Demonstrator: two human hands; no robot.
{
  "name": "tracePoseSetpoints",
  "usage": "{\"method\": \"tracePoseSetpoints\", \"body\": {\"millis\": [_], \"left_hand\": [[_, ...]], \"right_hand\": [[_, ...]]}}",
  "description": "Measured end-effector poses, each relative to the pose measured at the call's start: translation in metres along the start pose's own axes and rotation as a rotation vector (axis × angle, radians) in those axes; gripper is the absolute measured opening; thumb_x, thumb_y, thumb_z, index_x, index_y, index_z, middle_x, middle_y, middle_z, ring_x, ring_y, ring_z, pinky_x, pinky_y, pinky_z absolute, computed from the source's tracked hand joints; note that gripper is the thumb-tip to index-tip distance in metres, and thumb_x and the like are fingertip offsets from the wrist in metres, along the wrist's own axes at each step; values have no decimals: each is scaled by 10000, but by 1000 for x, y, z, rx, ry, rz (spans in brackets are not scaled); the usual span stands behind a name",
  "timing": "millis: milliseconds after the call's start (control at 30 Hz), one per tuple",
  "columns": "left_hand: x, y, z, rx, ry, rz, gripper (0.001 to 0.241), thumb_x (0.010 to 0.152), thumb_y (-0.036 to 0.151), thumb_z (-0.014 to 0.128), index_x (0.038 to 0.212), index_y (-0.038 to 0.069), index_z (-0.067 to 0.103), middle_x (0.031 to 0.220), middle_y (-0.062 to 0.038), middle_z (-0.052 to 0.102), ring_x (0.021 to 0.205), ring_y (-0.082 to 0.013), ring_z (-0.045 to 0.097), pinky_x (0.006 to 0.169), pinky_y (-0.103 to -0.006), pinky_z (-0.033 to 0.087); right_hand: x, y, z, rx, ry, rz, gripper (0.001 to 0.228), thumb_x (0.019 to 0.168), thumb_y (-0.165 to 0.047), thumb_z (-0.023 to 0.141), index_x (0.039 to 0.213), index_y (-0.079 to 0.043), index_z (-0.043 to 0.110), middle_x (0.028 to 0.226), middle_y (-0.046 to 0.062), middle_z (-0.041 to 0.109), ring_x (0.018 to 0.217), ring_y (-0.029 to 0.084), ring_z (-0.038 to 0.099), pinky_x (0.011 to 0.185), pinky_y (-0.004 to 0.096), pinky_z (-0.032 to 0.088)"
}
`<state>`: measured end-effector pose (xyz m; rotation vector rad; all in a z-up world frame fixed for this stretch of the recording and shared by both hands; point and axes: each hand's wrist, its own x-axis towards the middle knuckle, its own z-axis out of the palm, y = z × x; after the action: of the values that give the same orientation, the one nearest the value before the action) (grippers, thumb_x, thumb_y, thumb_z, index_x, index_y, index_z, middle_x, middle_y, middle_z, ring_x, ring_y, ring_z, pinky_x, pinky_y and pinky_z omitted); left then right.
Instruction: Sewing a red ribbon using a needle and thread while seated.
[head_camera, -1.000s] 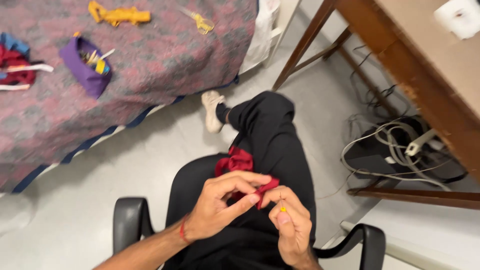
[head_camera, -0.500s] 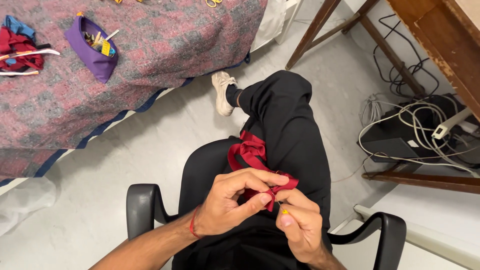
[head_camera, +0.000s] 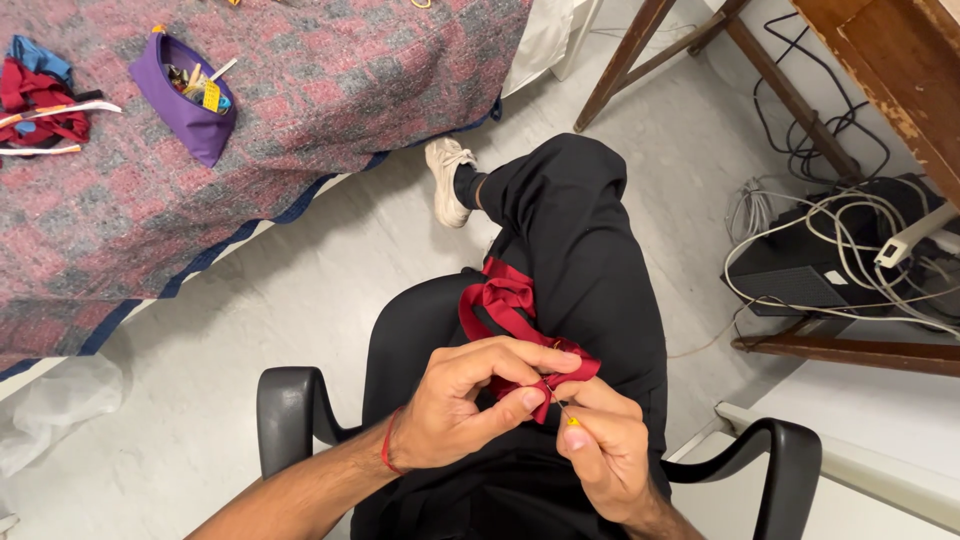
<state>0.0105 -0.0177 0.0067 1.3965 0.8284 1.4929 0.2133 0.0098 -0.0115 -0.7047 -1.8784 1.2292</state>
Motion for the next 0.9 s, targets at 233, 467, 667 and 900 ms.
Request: {"method": "tracePoseSetpoints", "body": {"millis": [233,467,667,900], "left_hand": [[2,5,-1,56,-16,58,61,1066,51,642,1026,6,636,1286,-263,735,1175,-376,783,1041,-417,670],[0,4,0,171,-71,146,81,1049,28,663,1023,-42,695,1361,-285,694,1208,-388,776,1069,-402,655],[-1,0,-3,119,-66,99,84,1045,57,665,980,3,664,1409,-318,671,1265,-397,758,1086,-406,632],[-9,-12,-7,-186,-14,-77,171,1090,133,592,945,55,545,1468,-359,625,1377,-444,675,1122,-420,589]], "right_hand": [[4,-6,4,-1,19,3,560,1095,-312,463,587,-78,501,682,67,545,730,190,586,677,317,432],[2,-2,9,-23,27,7,540,1130,-339,430,662,-82,515,761,70,510,691,178,488,651,335,405],[4,-4,11,74,38,-12,550,1138,-321,407,663,-64,511,793,113,527,731,197,511,716,344,404],[5,9,14,99,26,-105,580,1141,-320,395,620,-80,479,564,18,465,689,212,499,894,395,545]]}}
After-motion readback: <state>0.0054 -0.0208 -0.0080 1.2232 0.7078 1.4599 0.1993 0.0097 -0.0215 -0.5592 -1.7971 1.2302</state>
